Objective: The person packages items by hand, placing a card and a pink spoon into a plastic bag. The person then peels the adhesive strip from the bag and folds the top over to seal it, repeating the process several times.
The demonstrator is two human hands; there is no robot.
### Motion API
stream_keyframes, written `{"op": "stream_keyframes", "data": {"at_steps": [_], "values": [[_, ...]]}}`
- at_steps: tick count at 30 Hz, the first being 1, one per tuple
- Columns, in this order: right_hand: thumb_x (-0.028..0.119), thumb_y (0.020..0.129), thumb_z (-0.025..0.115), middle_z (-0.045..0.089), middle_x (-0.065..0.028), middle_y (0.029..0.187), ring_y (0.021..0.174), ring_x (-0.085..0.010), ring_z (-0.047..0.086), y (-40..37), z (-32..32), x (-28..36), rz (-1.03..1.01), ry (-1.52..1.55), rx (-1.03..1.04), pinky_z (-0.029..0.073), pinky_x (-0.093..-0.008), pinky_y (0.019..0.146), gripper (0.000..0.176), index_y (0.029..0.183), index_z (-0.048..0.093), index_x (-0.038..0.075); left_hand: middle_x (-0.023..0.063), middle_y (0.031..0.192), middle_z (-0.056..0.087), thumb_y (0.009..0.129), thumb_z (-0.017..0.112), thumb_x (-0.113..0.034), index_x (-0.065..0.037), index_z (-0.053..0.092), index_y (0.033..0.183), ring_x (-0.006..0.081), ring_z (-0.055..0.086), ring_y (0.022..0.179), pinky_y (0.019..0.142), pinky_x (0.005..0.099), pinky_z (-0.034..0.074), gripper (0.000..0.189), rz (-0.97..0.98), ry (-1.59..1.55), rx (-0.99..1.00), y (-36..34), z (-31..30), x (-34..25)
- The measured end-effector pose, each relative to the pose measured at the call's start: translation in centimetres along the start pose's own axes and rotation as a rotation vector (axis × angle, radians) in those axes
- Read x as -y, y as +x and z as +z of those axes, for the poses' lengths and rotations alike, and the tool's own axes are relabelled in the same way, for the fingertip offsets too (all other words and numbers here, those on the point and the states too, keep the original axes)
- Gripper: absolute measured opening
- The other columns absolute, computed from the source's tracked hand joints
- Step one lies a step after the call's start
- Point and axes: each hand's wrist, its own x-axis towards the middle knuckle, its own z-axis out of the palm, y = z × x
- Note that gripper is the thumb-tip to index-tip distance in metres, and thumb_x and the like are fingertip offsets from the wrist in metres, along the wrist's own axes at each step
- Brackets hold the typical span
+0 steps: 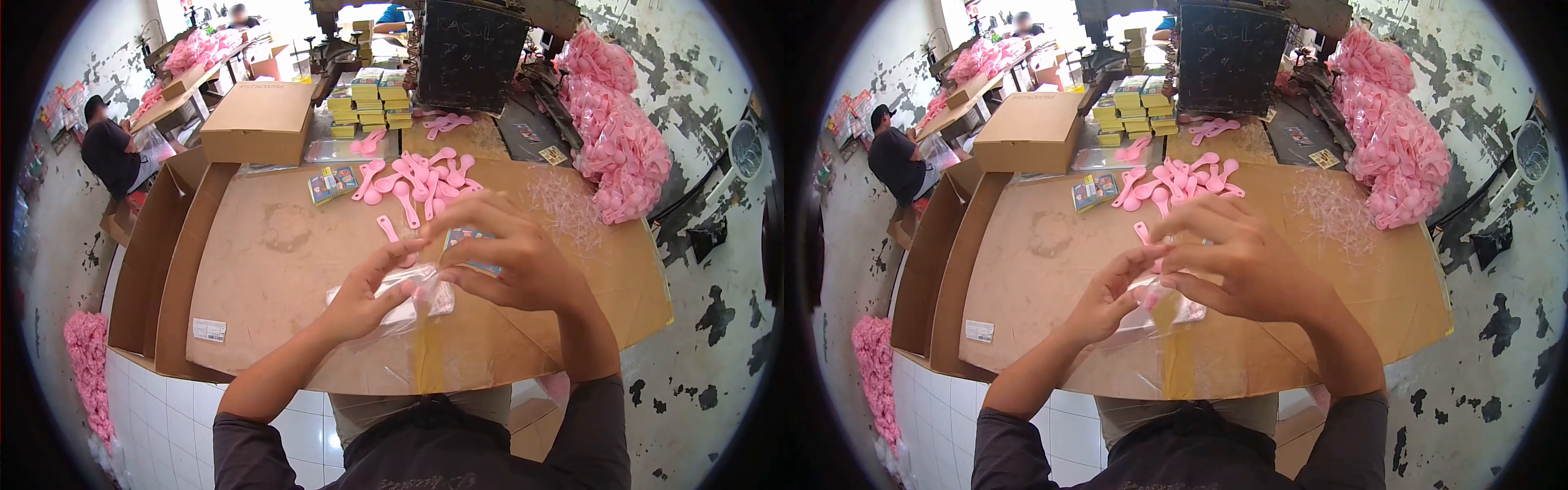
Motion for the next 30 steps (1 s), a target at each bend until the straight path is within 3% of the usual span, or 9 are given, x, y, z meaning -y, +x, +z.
{"op": "stream_keyframes", "data": {"at_steps": [2,5,8,14,17,21,26,30], "values": [[0.011,0.087,0.076,0.070,-0.0068,0.103,0.097,-0.0261,0.068,0.2,-0.7,1.2,-0.011,-0.181,0.012,0.052,-0.0400,0.085,0.014,0.099,0.072,0.007,0.0125,0.147,0.056,0.101,0.063,-0.011,-0.001,0.045,0.151,0.0209,0.054,0.135,0.113,0.0384,0.043,0.053,0.040,0.115,0.053,-0.2,-0.2,-1.4],[0.013,0.090,0.074,0.070,-0.0090,0.090,0.084,-0.0266,0.069,-0.1,-0.6,1.5,0.202,-0.225,0.157,0.053,-0.0396,0.076,0.012,0.100,0.072,0.006,0.0134,0.146,0.057,0.099,0.065,-0.010,-0.001,0.047,0.150,0.0212,0.054,0.135,0.113,0.0385,0.043,0.054,0.040,0.199,0.058,-0.6,0.6,-2.6],[0.011,0.093,0.071,0.069,-0.0123,0.087,0.079,-0.0282,0.069,-0.8,0.4,0.9,0.239,-0.077,0.026,0.054,-0.0386,0.071,0.011,0.102,0.071,0.004,0.0134,0.137,0.064,0.099,0.066,-0.010,0.000,0.051,0.146,0.0205,0.061,0.127,0.108,0.0358,0.047,0.050,0.010,0.219,0.006,-0.5,1.4,-2.7],[0.007,0.093,0.069,0.069,-0.0119,0.092,0.082,-0.0290,0.068,-1.2,1.6,0.9,0.327,-0.039,-0.073,0.054,-0.0400,0.073,0.011,0.103,0.069,0.004,0.0113,0.108,0.078,0.103,0.060,-0.007,0.002,0.057,0.140,0.0140,0.073,0.098,0.089,0.0292,0.055,0.037,-0.076,0.119,-0.085,-0.4,1.9,-2.1],[0.005,0.087,0.072,0.067,-0.0093,0.097,0.092,-0.0267,0.066,-1.3,2.9,0.2,0.068,-0.302,-0.219,0.051,-0.0392,0.080,0.013,0.100,0.068,0.005,0.0118,0.102,0.079,0.104,0.059,-0.007,0.002,0.057,0.139,0.0113,0.073,0.091,0.082,0.0278,0.055,0.036,-0.140,0.064,-0.100,-0.5,2.0,-2.6],[0.013,0.080,0.073,0.064,-0.0073,0.102,0.103,-0.0239,0.063,-1.5,4.3,0.3,-0.053,-0.564,-0.121,0.046,-0.0379,0.089,0.020,0.096,0.067,0.004,0.0114,0.102,0.077,0.102,0.060,-0.003,0.006,0.054,0.141,0.0126,0.072,0.093,0.081,0.0281,0.058,0.040,-0.131,0.125,-0.117,-1.1,2.3,-2.1],[0.020,0.077,0.071,0.063,-0.0077,0.100,0.100,-0.0235,0.063,-2.2,5.5,-0.5,-0.143,-0.757,0.000,0.044,-0.0377,0.092,0.027,0.096,0.066,0.002,0.0158,0.094,0.079,0.099,0.064,-0.008,0.003,0.050,0.146,0.0158,0.075,0.076,0.069,0.0299,0.058,0.050,-0.072,0.444,-0.047,-0.9,2.4,-2.1],[0.013,0.083,0.066,0.059,-0.0086,0.090,0.090,-0.0231,0.061,-2.1,5.1,-1.6,0.105,-0.520,-0.109,0.046,-0.0385,0.083,0.015,0.094,0.063,0.003,0.0154,0.093,0.079,0.098,0.065,-0.008,0.002,0.050,0.146,0.0166,0.076,0.074,0.067,0.0308,0.059,0.051,0.014,0.568,-0.024,-0.8,2.6,-2.7]]}}
